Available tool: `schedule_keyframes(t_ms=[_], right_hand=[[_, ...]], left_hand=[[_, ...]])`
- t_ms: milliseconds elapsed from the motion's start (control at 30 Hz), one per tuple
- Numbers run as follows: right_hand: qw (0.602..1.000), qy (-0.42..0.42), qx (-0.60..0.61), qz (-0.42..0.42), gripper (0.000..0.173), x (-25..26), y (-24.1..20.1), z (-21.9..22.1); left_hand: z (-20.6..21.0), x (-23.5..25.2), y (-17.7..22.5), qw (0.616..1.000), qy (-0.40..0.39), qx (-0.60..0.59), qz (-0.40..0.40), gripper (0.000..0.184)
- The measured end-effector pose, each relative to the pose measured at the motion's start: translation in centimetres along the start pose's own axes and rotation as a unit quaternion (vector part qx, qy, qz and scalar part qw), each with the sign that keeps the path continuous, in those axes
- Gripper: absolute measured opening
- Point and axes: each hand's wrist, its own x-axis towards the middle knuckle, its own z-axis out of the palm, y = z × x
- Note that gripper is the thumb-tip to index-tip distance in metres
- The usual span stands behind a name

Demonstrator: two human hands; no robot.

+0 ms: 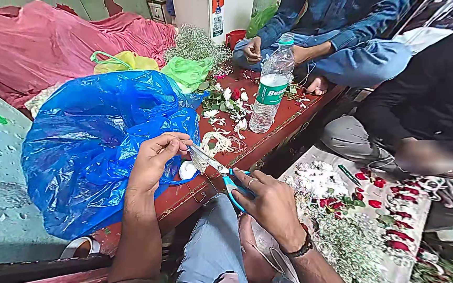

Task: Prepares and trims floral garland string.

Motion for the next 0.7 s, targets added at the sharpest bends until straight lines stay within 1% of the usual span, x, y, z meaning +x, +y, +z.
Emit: schedule_keyframes(t_ms=[100,167,233,333,367,400,433,500,533,567,600,633,700], right_hand=[[0.999,-0.021,0.018,-0.025,0.042,0.5,0.0,-0.2],[0.999,-0.028,0.026,-0.018,0.043,0.7,-0.1,-0.3],[0.999,-0.016,0.039,0.013,0.042,0.9,0.1,-0.2],[0.994,0.031,0.055,0.094,0.042,0.9,1.5,0.1],[0.990,0.035,0.056,0.124,0.043,1.1,2.2,0.1],[0.986,0.025,0.052,0.158,0.043,1.2,3.0,0.1],[0.981,0.006,0.043,0.191,0.043,1.6,3.7,0.2],[0.969,-0.037,0.027,0.241,0.039,2.8,4.8,0.7],[0.966,-0.053,0.021,0.253,0.036,3.5,5.1,1.2],[0.966,-0.059,0.017,0.252,0.032,4.2,5.3,1.9],[0.969,-0.064,0.016,0.239,0.032,4.9,5.5,2.7],[0.971,-0.078,0.022,0.227,0.033,5.7,5.6,3.2],[0.969,-0.129,0.034,0.207,0.038,7.6,6.4,4.3]], left_hand=[[-0.2,0.0,0.0,1.000,-0.006,-0.010,0.013,0.027],[-0.3,-0.2,0.3,0.999,-0.013,-0.022,0.024,0.026],[0.0,-0.5,0.8,0.999,-0.015,-0.029,0.038,0.026],[0.3,-1.8,1.6,0.999,-0.009,0.019,0.044,0.023],[0.4,-2.6,1.9,0.998,-0.026,0.045,0.036,0.023],[0.4,-3.7,2.2,0.995,-0.064,0.077,0.022,0.024],[0.4,-4.8,2.5,0.985,-0.127,0.113,0.002,0.026],[0.4,-6.7,2.6,0.947,-0.276,0.164,-0.033,0.030],[0.5,-7.5,2.2,0.926,-0.335,0.170,-0.032,0.030],[0.7,-8.2,1.7,0.914,-0.375,0.154,-0.022,0.029],[0.9,-8.7,1.2,0.910,-0.394,0.124,-0.003,0.027],[1.0,-9.1,1.0,0.918,-0.386,0.091,0.016,0.026],[1.3,-9.3,1.2,0.949,-0.308,0.049,0.048,0.024]])
